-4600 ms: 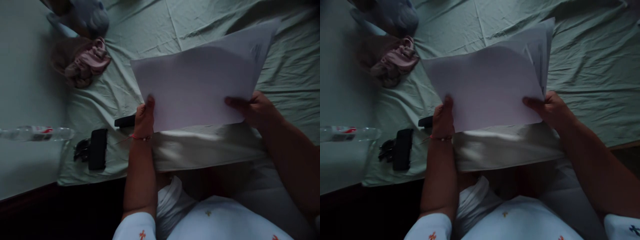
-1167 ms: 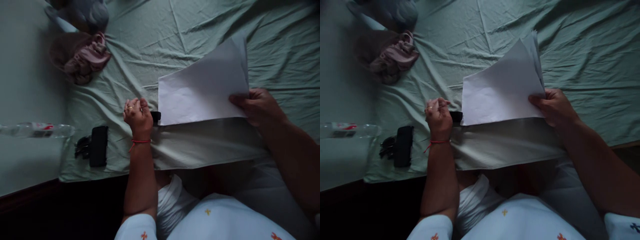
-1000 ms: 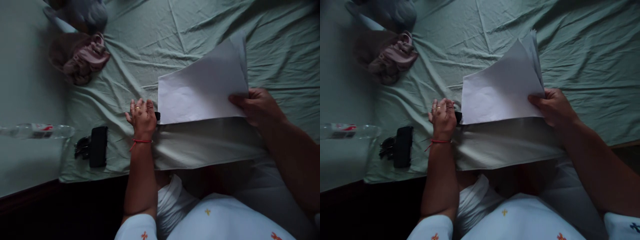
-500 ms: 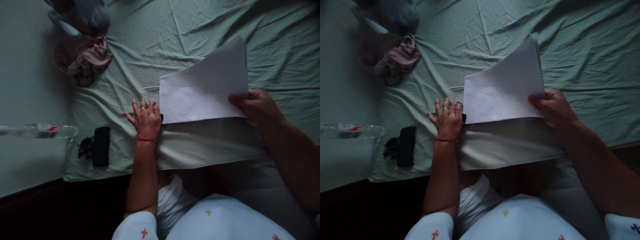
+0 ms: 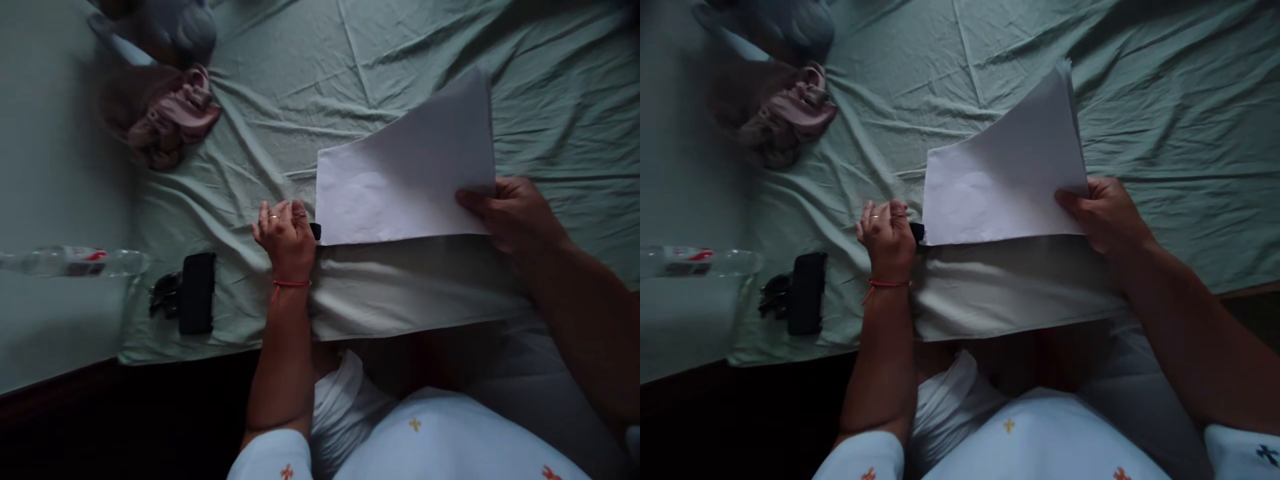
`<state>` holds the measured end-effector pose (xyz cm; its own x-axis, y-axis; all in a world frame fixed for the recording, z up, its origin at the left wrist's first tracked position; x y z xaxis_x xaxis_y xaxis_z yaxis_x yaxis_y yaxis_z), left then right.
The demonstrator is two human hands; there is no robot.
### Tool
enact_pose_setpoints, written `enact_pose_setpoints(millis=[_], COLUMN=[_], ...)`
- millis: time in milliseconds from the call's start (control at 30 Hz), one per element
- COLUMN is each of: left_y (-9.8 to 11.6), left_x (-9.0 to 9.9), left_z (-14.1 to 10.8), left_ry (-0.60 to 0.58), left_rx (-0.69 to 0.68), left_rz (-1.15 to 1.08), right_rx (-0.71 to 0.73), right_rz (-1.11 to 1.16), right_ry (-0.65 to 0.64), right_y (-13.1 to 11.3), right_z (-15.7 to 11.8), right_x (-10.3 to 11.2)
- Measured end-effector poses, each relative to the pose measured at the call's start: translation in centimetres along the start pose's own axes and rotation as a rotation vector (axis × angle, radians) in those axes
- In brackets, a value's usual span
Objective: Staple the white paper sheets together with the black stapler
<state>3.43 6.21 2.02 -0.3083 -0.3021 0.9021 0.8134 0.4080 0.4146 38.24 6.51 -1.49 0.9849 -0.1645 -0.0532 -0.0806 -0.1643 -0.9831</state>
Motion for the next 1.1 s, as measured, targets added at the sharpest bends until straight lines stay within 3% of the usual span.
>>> enact_pose_setpoints(millis=[200,333,467,567,633,733,800,967,1033,1100], left_y=[1.4,0.0,-3.4,-5.1,-4.8,-2.6,-1.4,-1.0,-0.8,-0.5], left_x=[0.1,0.3,1.4,2.4,3.0,2.8,1.7,-1.4,-1.7,-1.3], left_z=[-1.6,-1.1,1.0,2.3,2.3,1.2,0.5,0.2,0.1,0.0], left_ry=[-0.103,-0.107,-0.06,0.05,0.148,0.231,0.14,-0.18,-0.3,-0.344], left_rx=[-0.151,-0.12,-0.048,0.025,0.007,-0.152,-0.205,-0.007,0.063,0.109], left_rz=[0.097,0.159,0.064,-0.042,-0.105,-0.24,-0.412,-0.824,-0.902,-0.894], right_rx=[-0.009,0.015,0.057,0.059,0.051,0.036,0.022,0.01,0.032,0.099], right_rz=[0.01,-0.021,-0.075,-0.128,-0.137,-0.085,-0.031,0.054,0.06,0.057], right_ry=[0.007,0.012,0.044,0.061,0.075,0.079,0.081,0.118,0.119,0.114], right_y=[-0.1,-0.4,-0.5,-0.5,-0.7,-1.1,-1.3,-1.4,-1.3,-1.6], right_z=[0.0,0.0,0.2,0.2,0.1,-0.2,-0.3,-0.3,-0.1,0.0], right_x=[0.0,0.4,1.3,1.7,1.8,1.6,1.4,1.4,1.4,1.3])
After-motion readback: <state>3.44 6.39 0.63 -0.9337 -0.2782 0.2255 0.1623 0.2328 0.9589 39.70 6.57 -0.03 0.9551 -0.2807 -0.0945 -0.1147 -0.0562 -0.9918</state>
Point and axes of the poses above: each hand's wrist, its own z-axis towards the middle knuckle, its own x-axis out of the back of the hand, y = z × x, the point moved 5 cm from there along z, towards the middle knuckle, and after that the axes turned 9 degrees about x, right-handed, at the moved point
